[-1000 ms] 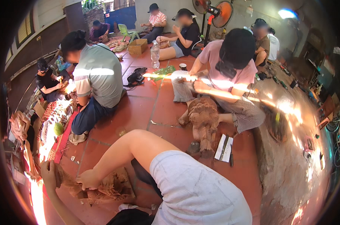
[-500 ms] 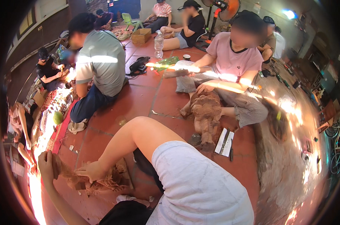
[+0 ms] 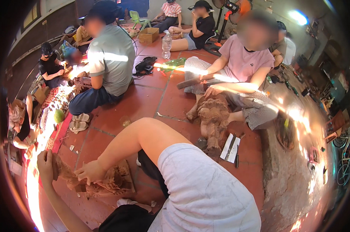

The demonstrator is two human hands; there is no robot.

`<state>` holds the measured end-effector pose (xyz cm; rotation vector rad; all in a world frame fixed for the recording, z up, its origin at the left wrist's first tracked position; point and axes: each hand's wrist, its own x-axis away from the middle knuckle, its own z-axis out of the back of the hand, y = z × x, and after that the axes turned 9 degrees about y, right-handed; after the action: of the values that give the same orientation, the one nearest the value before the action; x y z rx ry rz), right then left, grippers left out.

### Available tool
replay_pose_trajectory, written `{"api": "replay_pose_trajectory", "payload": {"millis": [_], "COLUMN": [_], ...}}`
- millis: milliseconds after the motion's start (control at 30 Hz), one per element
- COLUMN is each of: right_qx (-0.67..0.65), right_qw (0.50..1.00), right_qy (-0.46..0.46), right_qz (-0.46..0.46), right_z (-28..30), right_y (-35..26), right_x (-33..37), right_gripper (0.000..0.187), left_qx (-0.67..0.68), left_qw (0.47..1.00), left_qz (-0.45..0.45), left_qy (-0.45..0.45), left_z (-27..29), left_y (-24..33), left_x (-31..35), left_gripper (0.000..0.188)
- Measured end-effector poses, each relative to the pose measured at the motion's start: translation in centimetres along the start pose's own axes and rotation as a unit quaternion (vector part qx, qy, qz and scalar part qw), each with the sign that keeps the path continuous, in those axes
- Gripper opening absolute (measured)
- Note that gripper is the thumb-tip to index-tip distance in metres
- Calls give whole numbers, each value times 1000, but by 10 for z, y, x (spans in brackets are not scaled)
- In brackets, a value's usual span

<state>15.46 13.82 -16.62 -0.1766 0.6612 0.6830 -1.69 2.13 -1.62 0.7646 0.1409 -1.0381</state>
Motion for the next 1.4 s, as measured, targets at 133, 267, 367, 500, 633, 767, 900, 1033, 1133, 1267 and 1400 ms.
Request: {"api": "replay_pose_trajectory", "payload": {"millis": [133,267,367,500,633,767,900,1033,1133,1267,1400], "right_qx": [-89,-1,-13,-180,-123,3,-95,-208,-247,-137,-123], "right_qw": [996,999,1000,983,980,915,881,917,947,986,988], "right_qy": [0,-23,-8,-6,153,393,448,286,11,-66,-67], "right_qz": [-24,-26,-1,-43,-25,-94,-117,-187,-206,-71,-61], "right_z": [-40,6,2,38,159,314,317,175,97,17,6], "right_y": [22,-12,1,10,-1,-21,-8,-18,-9,-14,-31], "right_x": [3,-3,-10,-2,7,22,18,5,25,44,43], "right_gripper": [9,9,7,4,9,13,12,14,10,14,18], "left_qx": [19,11,2,6,14,50,6,-27,-3,12,1], "left_qw": [1000,1000,1000,999,998,998,999,999,999,998,998], "left_qz": [-9,-5,-9,-29,-29,17,16,-33,-38,-48,-43], "left_qy": [12,5,-19,44,63,32,40,19,30,46,37], "left_z": [-5,2,3,-5,-9,-3,4,0,-2,-4,-2], "left_y": [8,2,15,12,-17,-19,-10,18,18,4,9], "left_x": [2,5,1,3,6,7,12,2,4,5,6], "left_gripper": [27,27,27,25,24,26,27,29,31,31,30]}}
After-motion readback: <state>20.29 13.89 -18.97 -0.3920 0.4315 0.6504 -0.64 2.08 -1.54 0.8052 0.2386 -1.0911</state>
